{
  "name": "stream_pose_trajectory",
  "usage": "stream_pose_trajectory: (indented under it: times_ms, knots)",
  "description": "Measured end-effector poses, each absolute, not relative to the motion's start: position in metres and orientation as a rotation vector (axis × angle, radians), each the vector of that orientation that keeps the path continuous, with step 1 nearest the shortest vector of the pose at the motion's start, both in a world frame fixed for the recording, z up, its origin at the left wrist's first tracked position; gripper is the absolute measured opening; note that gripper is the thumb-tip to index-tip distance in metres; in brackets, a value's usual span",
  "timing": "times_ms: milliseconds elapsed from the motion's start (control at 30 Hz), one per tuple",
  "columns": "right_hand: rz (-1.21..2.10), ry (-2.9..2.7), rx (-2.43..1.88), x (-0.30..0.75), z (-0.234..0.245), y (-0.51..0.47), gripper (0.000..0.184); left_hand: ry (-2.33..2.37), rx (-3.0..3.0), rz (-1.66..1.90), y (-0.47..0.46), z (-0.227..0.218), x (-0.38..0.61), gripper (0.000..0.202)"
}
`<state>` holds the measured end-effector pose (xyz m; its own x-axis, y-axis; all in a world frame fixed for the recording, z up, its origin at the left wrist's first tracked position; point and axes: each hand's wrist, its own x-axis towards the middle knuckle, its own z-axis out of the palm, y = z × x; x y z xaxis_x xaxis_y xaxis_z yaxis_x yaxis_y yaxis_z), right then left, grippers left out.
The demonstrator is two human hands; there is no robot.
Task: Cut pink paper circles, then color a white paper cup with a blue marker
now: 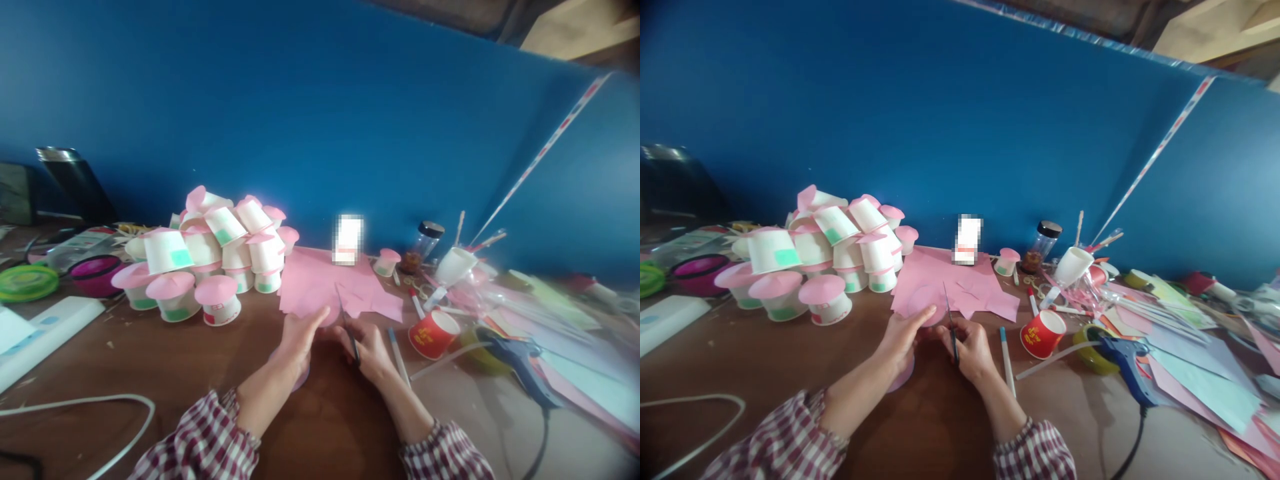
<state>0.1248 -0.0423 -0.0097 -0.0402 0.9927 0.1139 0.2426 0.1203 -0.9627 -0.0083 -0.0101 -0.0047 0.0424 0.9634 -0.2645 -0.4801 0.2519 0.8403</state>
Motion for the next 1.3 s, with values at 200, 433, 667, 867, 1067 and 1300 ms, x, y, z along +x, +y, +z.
stream_pose_trajectory:
  times_ms: [200,433,667,867,1067,1300]
  knots:
    - [0.975,-1.508,-1.296,0.127,-0.012,-0.043,0.026,1.039,0.662,1.227,-0.009,-0.009,-0.009,0.045]
    - [0.920,-1.539,-1.331,0.128,-0.013,-0.042,0.026,1.028,0.668,1.259,-0.008,-0.008,-0.009,0.037]
    - [0.900,-1.571,-1.325,0.129,-0.012,-0.043,0.025,1.089,0.635,1.281,-0.008,-0.010,-0.009,0.038]
    - [0.892,-1.576,-1.331,0.127,-0.009,-0.042,0.028,1.088,0.650,1.265,-0.008,-0.006,-0.009,0.033]
    - [0.857,-1.598,-1.341,0.126,-0.007,-0.044,0.032,1.049,0.658,1.267,-0.011,0.000,-0.009,0.027]
    - [0.853,-1.604,-1.348,0.128,-0.007,-0.044,0.029,1.061,0.652,1.273,-0.009,-0.004,-0.010,0.029]
